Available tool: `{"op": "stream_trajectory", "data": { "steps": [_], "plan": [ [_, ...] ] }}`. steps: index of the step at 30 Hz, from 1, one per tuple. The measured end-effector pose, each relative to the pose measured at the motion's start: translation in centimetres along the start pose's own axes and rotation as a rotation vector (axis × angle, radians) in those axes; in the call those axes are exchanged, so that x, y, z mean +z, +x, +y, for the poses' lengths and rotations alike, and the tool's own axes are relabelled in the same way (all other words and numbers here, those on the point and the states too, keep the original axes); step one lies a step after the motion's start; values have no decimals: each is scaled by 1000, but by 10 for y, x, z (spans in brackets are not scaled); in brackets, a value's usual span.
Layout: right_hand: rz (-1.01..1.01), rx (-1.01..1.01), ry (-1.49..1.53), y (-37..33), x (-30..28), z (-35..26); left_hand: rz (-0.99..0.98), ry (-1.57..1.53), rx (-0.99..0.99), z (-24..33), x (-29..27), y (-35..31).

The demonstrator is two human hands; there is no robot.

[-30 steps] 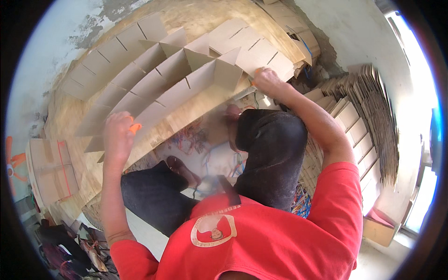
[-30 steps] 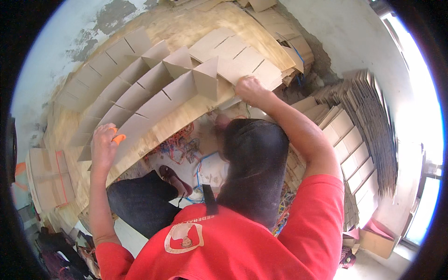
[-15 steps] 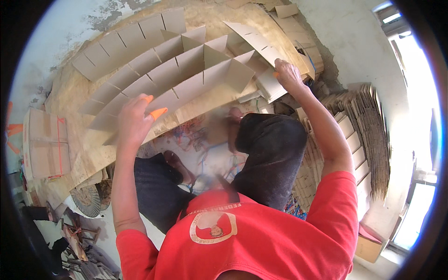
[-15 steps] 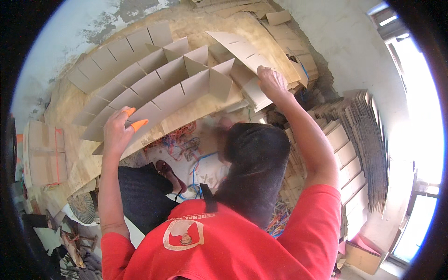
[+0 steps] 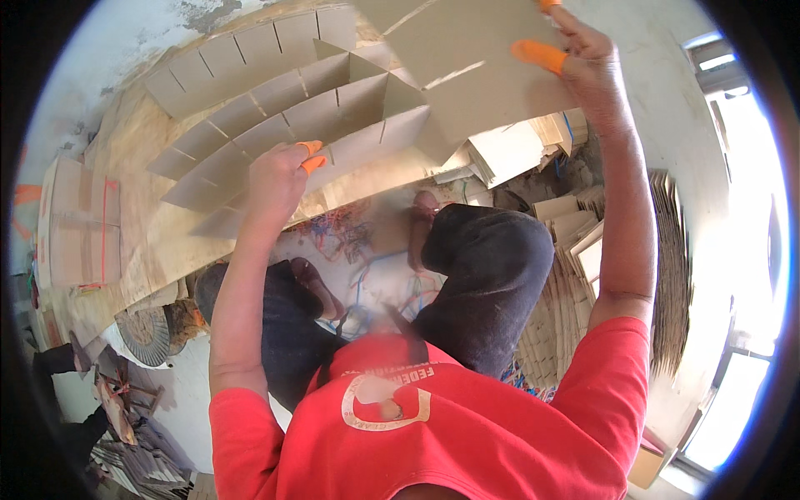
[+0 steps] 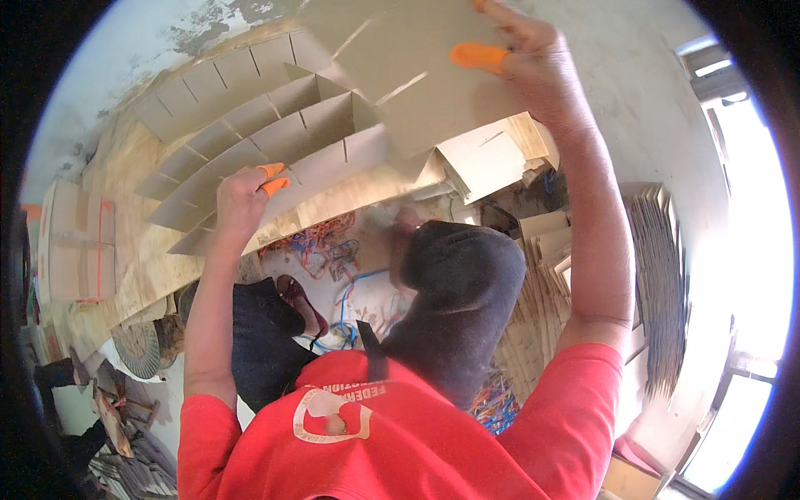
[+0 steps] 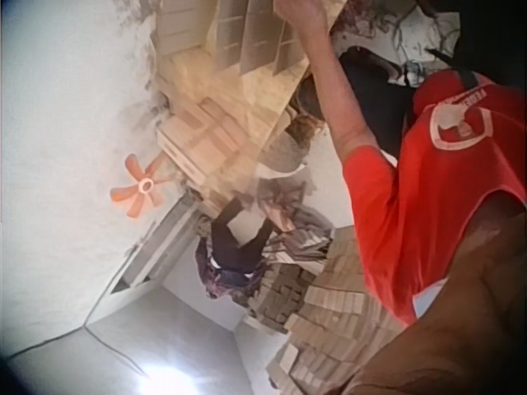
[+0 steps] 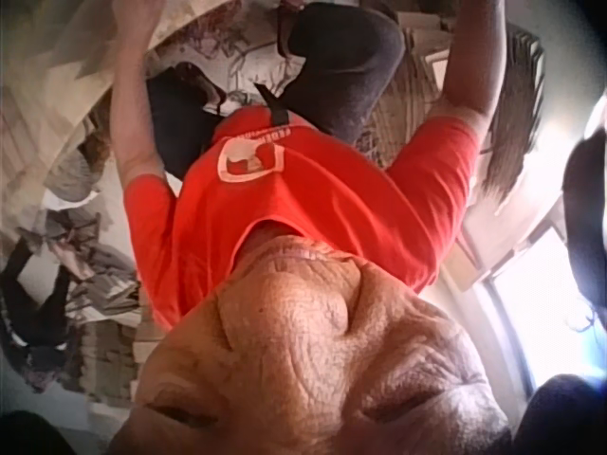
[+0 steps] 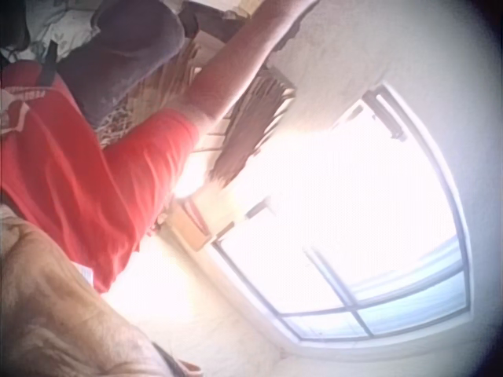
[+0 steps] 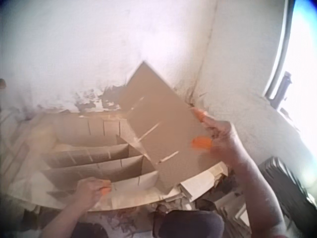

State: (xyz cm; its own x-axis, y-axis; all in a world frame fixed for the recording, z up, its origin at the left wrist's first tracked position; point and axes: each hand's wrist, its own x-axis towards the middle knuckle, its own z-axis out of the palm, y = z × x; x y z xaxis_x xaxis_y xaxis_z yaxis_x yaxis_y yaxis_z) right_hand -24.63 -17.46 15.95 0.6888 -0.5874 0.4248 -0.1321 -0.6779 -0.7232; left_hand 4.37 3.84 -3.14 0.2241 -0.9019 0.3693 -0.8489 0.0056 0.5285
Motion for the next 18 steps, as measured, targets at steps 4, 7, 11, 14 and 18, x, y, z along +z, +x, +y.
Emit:
{"op": "stream_trajectory", "data": {
  "steps": [4, 7, 11, 14, 18],
  "plan": [
    [-140, 152, 165, 2, 43, 26, 30, -32, 37, 2, 7, 5],
    [-144, 92, 74, 1, 65, 31, 32, -36, 48, 0, 9, 6],
    [-120, 142, 8, 5, 70, 21, 25, -24, 25, -8, 11, 7],
    [-152, 174, 29, 11, 70, 23, 11, 35, 55, -14, 13, 9],
    [-166, 2, -108, 12, 83, 40, 18, -36, 47, -11, 12, 12]
  ]
}}
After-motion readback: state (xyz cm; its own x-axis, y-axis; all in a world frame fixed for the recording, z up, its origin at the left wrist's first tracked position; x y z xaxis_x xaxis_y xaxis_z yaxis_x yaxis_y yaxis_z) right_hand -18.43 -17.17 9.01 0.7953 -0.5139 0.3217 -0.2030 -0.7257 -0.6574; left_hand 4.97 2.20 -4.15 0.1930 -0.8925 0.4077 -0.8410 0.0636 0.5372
